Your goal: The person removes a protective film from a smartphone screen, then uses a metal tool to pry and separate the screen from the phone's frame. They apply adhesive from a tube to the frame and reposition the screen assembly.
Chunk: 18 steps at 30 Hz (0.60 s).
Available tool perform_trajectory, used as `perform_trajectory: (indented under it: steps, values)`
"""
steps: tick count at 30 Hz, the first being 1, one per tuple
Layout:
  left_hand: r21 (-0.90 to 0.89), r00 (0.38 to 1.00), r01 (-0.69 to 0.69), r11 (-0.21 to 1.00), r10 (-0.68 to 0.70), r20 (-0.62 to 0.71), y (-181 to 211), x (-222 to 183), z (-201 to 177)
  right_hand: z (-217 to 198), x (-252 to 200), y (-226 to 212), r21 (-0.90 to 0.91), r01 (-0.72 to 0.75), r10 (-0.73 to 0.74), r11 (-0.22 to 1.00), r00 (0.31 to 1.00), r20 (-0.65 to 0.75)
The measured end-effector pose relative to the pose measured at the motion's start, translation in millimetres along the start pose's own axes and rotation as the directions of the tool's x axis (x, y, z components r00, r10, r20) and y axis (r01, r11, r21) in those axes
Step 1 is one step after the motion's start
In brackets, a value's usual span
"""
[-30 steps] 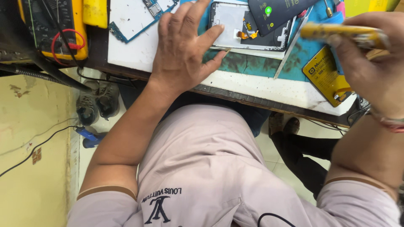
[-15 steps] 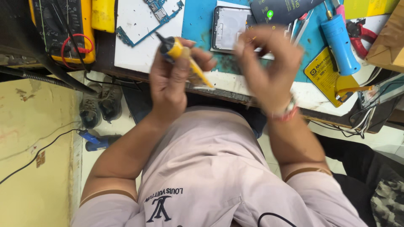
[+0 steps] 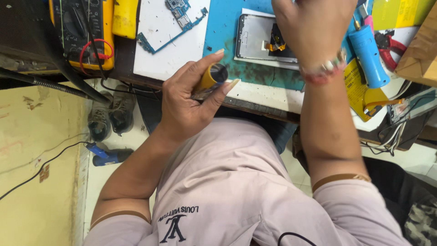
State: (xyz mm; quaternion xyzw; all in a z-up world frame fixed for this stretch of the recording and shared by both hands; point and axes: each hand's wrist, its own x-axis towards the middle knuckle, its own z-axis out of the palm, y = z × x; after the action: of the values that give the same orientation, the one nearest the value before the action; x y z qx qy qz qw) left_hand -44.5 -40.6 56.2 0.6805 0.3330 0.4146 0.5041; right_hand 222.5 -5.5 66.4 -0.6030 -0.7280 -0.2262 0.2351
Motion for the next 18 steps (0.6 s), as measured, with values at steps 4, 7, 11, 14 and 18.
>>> perform_trajectory:
  steps: [4,7,11,14,18]
  values:
    - [0.334,0.986,-0.161,0.929,0.163,0.024,5.9,6.7,-6.1,-53.2,-3.6,-36.7,0.757,-0.619,0.36,0.21,0.769,0.528]
    - [0.475,0.979,-0.2,0.857,0.196,0.059,2.8,11.7,-5.4,-77.5,-18.8,-57.3,0.756,-0.63,0.374,0.18,0.754,0.54]
    - [0.535,0.97,-0.24,0.81,0.224,0.096,0.9,13.6,-1.5,-85.4,-46.4,-62.9,0.773,-0.574,0.373,0.27,0.803,0.465]
    - [0.533,0.968,-0.249,0.809,0.224,0.112,1.4,13.9,0.6,-85.8,-58.9,-56.6,0.765,-0.508,0.317,0.394,0.857,0.406]
    - [0.537,0.967,-0.253,0.805,0.23,0.112,2.3,13.2,3.3,-85.3,-63.7,-54.1,0.766,-0.502,0.315,0.402,0.861,0.399]
